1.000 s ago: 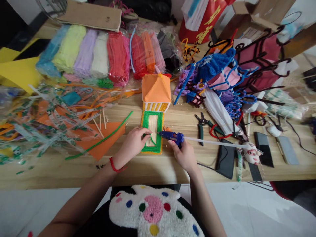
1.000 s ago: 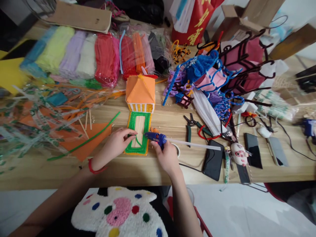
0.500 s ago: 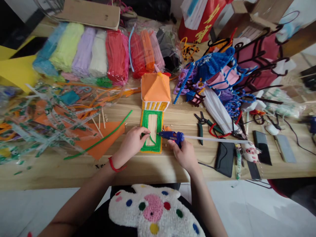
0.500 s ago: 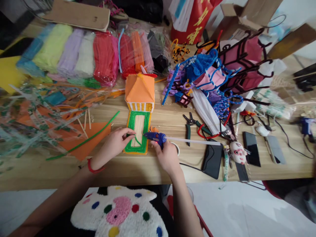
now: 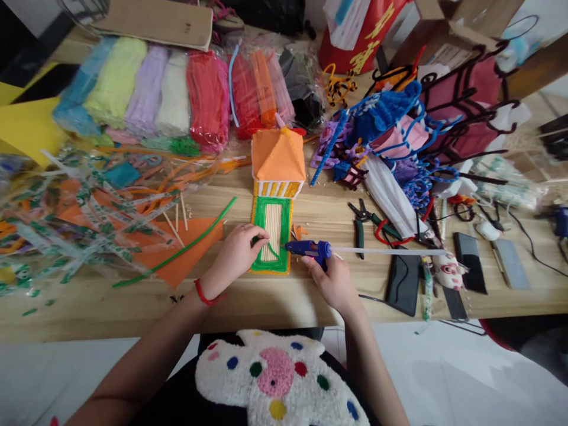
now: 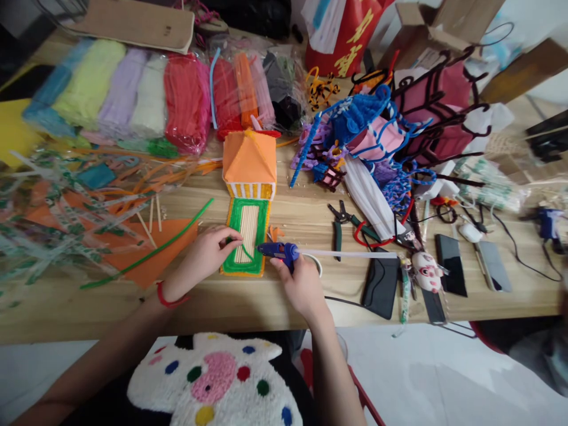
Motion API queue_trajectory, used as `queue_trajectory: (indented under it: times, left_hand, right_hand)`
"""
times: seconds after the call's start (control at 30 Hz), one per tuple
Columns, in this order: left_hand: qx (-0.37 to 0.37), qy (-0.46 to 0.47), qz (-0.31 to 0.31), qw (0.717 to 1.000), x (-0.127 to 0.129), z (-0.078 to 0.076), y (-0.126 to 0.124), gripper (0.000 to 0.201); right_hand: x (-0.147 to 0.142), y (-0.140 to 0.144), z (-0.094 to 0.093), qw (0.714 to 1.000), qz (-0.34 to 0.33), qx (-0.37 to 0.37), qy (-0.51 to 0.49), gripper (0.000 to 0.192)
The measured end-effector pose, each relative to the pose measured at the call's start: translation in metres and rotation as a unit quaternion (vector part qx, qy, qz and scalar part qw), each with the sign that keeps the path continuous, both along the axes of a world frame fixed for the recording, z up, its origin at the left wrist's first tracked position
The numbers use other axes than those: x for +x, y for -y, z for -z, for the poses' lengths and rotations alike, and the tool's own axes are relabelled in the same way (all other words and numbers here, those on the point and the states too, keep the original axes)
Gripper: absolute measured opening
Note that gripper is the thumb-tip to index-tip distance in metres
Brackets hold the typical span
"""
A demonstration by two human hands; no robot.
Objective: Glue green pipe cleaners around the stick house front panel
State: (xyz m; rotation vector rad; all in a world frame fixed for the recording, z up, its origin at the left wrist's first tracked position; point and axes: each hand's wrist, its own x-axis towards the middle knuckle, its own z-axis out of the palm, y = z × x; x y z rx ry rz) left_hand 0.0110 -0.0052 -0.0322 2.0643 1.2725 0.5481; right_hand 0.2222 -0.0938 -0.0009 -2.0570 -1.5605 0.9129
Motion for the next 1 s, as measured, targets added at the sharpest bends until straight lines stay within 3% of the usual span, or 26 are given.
queue_trajectory:
  times: [0.17,0.4,0.6,0.83,1.0]
  left_hand:
    - [0.023,0.0,0.011,1.0,0.001,0.002,-0.005,0.007]
    - [0.056,-0.021,0.041,0.997,0.009,0.008,-0.017,0.007]
    - [0.065,-0.03,0.062,0.996,0.018,0.009,-0.022,0.007]
    - [0.084,-0.031,0.061,0.994,0.023,0.009,-0.02,0.006]
    - [0.085,-0.026,0.059,0.994,0.023,0.01,-0.02,0.005]
  right_hand:
    - [0.003,0.006,0.0,0.998,0.022,-0.005,-0.053,0.04]
    - [0.019,0.012,0.015,0.978,0.143,0.065,-0.134,0.039]
    - [0.036,0.008,0.032,0.979,0.162,0.115,0.042,0.038]
    - [0.035,-0.005,0.038,0.955,0.052,0.094,0.278,0.045]
    - [0.034,-0.019,0.038,0.928,-0.002,0.078,0.364,0.05]
